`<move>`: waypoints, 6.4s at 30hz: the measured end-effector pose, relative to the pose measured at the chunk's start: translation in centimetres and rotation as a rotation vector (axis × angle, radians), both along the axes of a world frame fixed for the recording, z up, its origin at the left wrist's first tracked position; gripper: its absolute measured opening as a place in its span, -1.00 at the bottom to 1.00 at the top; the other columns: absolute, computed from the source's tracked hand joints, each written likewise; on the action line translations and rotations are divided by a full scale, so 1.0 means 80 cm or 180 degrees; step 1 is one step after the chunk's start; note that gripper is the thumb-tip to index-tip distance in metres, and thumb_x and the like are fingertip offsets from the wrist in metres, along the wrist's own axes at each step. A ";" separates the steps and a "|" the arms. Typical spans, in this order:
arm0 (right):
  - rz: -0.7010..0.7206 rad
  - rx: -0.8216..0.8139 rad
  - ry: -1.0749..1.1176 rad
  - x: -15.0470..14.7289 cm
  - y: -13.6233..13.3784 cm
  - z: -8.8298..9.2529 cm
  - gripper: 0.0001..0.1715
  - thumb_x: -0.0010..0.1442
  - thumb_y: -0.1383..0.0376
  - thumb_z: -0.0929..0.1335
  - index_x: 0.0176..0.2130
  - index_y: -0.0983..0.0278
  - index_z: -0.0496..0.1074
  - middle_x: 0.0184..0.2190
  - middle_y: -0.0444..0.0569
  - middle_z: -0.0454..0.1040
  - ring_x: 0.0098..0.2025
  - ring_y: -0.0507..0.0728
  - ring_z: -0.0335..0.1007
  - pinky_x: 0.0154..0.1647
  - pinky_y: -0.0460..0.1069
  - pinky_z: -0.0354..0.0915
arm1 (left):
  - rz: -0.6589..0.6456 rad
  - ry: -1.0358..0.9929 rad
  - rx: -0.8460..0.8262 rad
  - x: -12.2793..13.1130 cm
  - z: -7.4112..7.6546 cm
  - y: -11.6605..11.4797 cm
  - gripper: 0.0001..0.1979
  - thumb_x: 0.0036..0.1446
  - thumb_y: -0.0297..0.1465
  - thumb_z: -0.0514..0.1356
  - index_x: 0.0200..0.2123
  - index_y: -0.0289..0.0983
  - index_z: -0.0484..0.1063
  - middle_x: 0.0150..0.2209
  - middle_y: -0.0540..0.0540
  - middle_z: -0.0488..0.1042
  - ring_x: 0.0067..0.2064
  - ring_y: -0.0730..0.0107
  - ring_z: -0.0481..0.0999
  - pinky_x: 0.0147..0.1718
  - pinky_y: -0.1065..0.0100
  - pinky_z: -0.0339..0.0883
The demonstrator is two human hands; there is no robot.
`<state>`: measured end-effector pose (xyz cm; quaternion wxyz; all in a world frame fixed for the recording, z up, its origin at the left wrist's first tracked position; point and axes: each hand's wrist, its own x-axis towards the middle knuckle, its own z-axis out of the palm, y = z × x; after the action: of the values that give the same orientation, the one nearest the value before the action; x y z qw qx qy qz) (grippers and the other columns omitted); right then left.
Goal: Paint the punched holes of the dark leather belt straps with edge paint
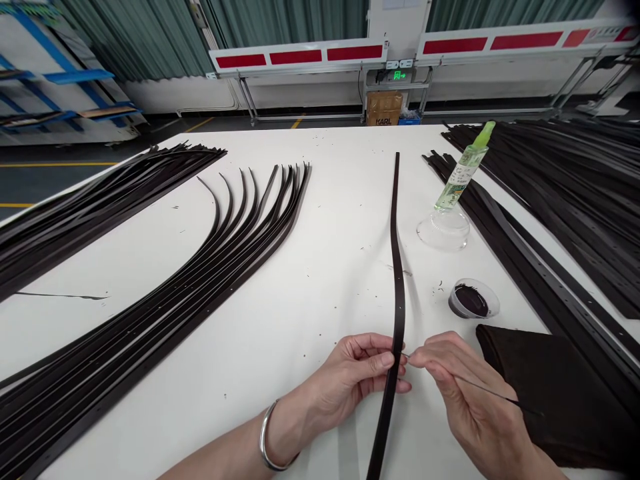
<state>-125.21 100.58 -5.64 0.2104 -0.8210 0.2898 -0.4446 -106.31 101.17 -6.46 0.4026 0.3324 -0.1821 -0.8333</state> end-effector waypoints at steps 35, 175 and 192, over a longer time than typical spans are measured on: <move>-0.2008 0.1055 0.0594 -0.104 -0.088 0.034 -0.56 0.36 0.06 0.18 -0.26 0.22 0.51 -0.31 -0.03 0.52 -0.28 0.10 0.45 -0.29 -0.01 0.34 | 0.0097 -0.0422 0.0303 0.007 0.007 -0.003 -0.83 0.07 -0.39 0.34 -0.23 -0.28 0.54 -0.27 -0.09 0.53 -0.25 0.43 0.49 -0.16 0.31 0.44; -0.1662 0.0629 0.1134 -0.100 -0.099 0.001 -0.57 0.41 0.18 0.12 -0.36 0.24 0.39 -0.41 -0.04 0.46 -0.29 0.13 0.29 -0.11 0.12 0.26 | 0.0062 -0.0521 0.0456 0.005 0.006 -0.005 -0.81 -0.01 -0.39 0.40 -0.28 -0.30 0.56 -0.34 -0.08 0.58 -0.35 0.45 0.51 -0.22 0.36 0.44; -0.1794 0.1541 -0.0637 -0.081 -0.052 0.029 -0.58 0.35 0.09 0.20 -0.33 0.23 0.49 -0.38 -0.04 0.46 -0.34 0.07 0.36 -0.30 -0.06 0.35 | 0.0017 -0.0349 0.0268 0.006 0.001 -0.002 -0.86 0.08 -0.43 0.33 -0.25 -0.31 0.54 -0.30 -0.09 0.57 -0.32 0.44 0.53 -0.19 0.33 0.42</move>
<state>-131.67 96.45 -3.36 0.2949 -0.5883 0.5788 -0.4816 -105.80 101.01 -6.41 0.3799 0.3946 -0.1678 -0.8196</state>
